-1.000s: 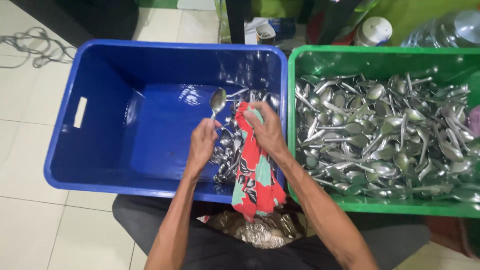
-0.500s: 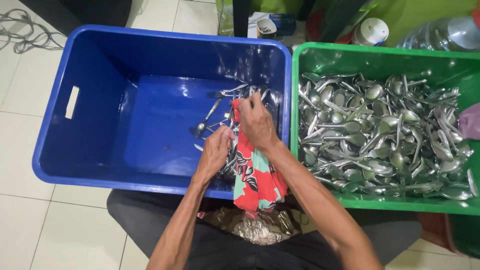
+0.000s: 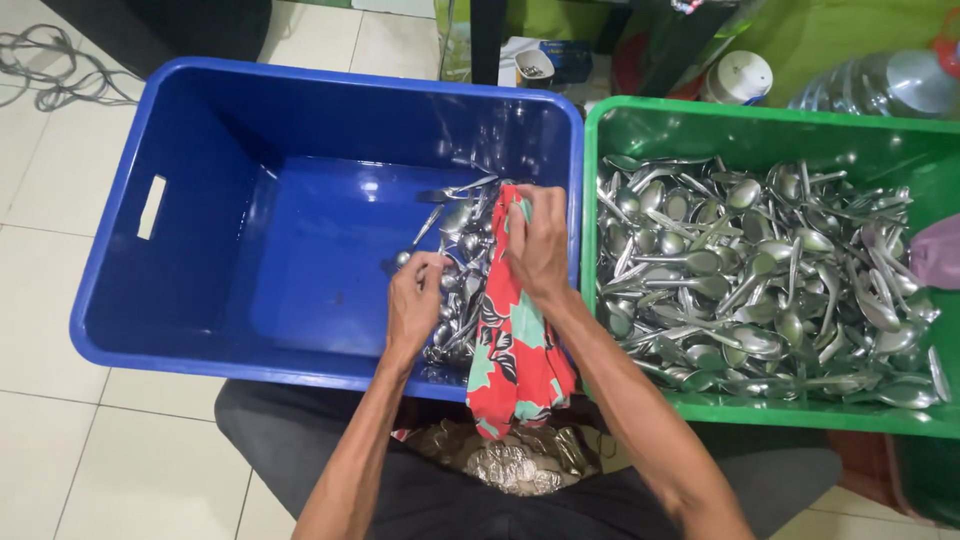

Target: The person wipes and dries metal spoons and forks with a cloth and moves them between bins.

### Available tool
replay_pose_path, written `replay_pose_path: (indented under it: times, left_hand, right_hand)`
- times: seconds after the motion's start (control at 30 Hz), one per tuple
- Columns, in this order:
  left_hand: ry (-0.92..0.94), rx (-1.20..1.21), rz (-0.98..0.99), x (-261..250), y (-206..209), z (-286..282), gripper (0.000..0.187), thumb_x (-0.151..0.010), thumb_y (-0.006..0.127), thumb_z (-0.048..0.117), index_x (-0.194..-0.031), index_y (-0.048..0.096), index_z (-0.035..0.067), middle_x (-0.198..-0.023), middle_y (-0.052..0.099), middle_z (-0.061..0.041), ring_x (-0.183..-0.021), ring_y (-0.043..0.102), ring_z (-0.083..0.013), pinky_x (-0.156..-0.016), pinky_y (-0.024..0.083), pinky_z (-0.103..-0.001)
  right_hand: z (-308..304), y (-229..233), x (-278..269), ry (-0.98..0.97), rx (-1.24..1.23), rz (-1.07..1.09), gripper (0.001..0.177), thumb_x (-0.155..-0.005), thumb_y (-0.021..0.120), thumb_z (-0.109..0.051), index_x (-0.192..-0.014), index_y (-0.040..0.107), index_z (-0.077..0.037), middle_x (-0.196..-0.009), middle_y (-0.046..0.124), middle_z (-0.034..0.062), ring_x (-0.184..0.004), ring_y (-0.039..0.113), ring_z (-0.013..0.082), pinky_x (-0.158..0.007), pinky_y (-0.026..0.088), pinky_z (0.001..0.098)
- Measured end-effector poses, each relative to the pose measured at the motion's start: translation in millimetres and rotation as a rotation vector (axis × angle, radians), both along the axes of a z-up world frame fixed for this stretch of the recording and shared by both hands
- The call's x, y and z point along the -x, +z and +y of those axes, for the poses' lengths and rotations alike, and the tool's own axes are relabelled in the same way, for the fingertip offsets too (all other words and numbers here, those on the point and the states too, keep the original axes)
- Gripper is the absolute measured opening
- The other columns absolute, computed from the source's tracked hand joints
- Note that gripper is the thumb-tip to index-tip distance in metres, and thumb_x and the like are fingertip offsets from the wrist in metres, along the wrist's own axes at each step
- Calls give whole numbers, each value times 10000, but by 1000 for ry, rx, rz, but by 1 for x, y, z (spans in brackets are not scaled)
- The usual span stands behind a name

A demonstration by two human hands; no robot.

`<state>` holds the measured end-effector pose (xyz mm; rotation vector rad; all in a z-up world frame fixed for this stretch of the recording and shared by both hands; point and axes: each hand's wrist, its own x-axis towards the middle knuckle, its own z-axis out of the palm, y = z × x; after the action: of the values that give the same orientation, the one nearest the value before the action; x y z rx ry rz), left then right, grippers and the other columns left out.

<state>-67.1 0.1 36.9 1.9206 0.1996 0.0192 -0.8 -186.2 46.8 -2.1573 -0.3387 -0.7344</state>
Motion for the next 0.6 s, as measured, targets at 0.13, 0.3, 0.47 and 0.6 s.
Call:
replay_pose_path:
  times: [0.13,0.3,0.47,0.6]
  left_hand:
    - [20,91,26,0,-16,0,234,-1026,539,233,-1001,687,54,-656,511,31,-590,431,-75,-511,330,-294]
    - [-98,114,-72,-2,-22,-3,300,-1096,506,238,-913,615,27,-689,479,20,-633,432,-78,-548,368,-301]
    - [-107,-3,-29,2,3,-8,272,-1058,507,225,-922,632,25,-636,507,-42,-587,477,-122,-535,403,-323]
    - [-140,-141,-238,3,-4,-10,189,-1038,516,149,-1031,639,6,-732,604,-180,-674,587,-315,-572,451,-407]
  right_hand:
    - [10,12,12,44,20,-12,233,-1017,607,-34,-1234,618,51,-1085,550,214,-923,633,347,-783,545,435]
    - [23,21,18,402,202,-106,259,-979,623,-1,-1233,650,41,-1032,566,160,-844,668,320,-708,567,396]
    - [20,16,6,268,27,54,182,-985,622,21,-1162,659,41,-1010,552,189,-782,668,322,-664,554,410]
    - [21,14,15,299,168,-78,159,-982,638,4,-1139,654,19,-1008,548,176,-817,658,342,-708,545,425]
